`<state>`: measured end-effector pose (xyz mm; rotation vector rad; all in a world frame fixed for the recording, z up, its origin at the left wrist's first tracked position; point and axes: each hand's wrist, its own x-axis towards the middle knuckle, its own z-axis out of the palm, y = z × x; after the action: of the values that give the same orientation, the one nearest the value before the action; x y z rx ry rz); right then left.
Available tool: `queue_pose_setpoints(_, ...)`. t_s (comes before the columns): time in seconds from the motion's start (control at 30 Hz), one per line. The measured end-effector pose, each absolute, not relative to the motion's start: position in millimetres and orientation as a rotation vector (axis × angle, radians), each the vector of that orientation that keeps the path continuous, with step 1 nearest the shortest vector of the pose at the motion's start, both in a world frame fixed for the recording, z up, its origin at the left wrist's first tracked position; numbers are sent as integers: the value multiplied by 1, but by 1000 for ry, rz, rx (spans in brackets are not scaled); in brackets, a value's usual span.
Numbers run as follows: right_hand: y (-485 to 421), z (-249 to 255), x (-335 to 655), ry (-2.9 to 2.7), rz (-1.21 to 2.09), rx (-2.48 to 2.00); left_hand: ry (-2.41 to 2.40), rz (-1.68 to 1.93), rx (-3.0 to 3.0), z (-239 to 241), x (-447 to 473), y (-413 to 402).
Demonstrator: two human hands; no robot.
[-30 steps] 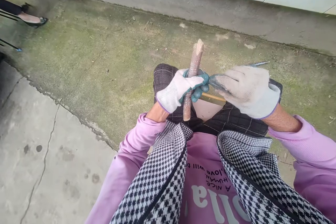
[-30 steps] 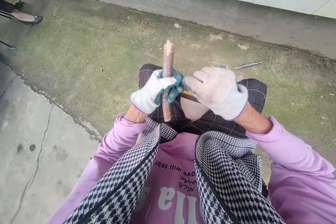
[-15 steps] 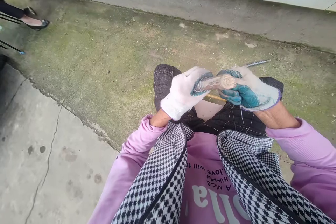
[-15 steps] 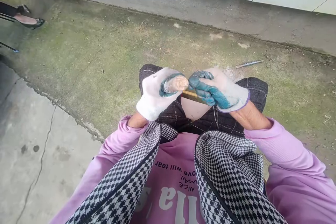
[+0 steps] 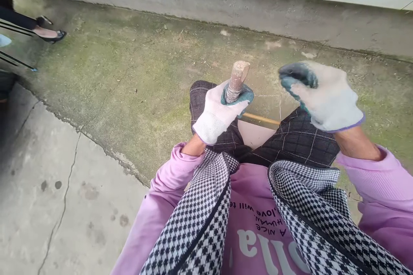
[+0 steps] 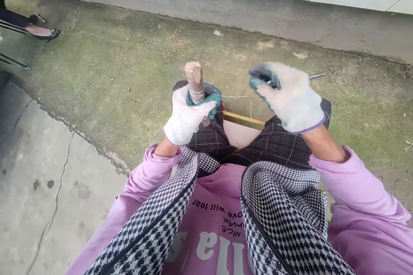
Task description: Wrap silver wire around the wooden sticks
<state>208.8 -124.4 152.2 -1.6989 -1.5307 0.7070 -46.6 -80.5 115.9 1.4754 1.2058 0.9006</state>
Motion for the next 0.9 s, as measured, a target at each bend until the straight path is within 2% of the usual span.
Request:
queue_pose_setpoints(0.07,-136,157,210,-1629,167,-1761,1225,961,1437,114,-46,-78)
queue_pose_setpoints(0.13,-150,159,198,-1582,8,-1717,1236,986,1409,116,-44,-77)
queue_pose_setpoints(0.33,-159,119,149,-1791,120,-1819,1237,946,1273,127,-42,-81)
queue_pose_setpoints(0.5,-143,103,160,-1881,244,-1756,1219,914,1173,128,-45,-84)
queue_pose_setpoints(0.6,-142,114,170,-1767,568,-1649,1205,922,1213,127,-48,-84)
queue_pose_setpoints(0.77,-140,114,177,-1157,1526,-1184,1252,931,1464,128,-55,-87)
queue_pose_setpoints(0.9,-141,100,184,-943,1836,-940,1223,901,1516,126,-57,-91)
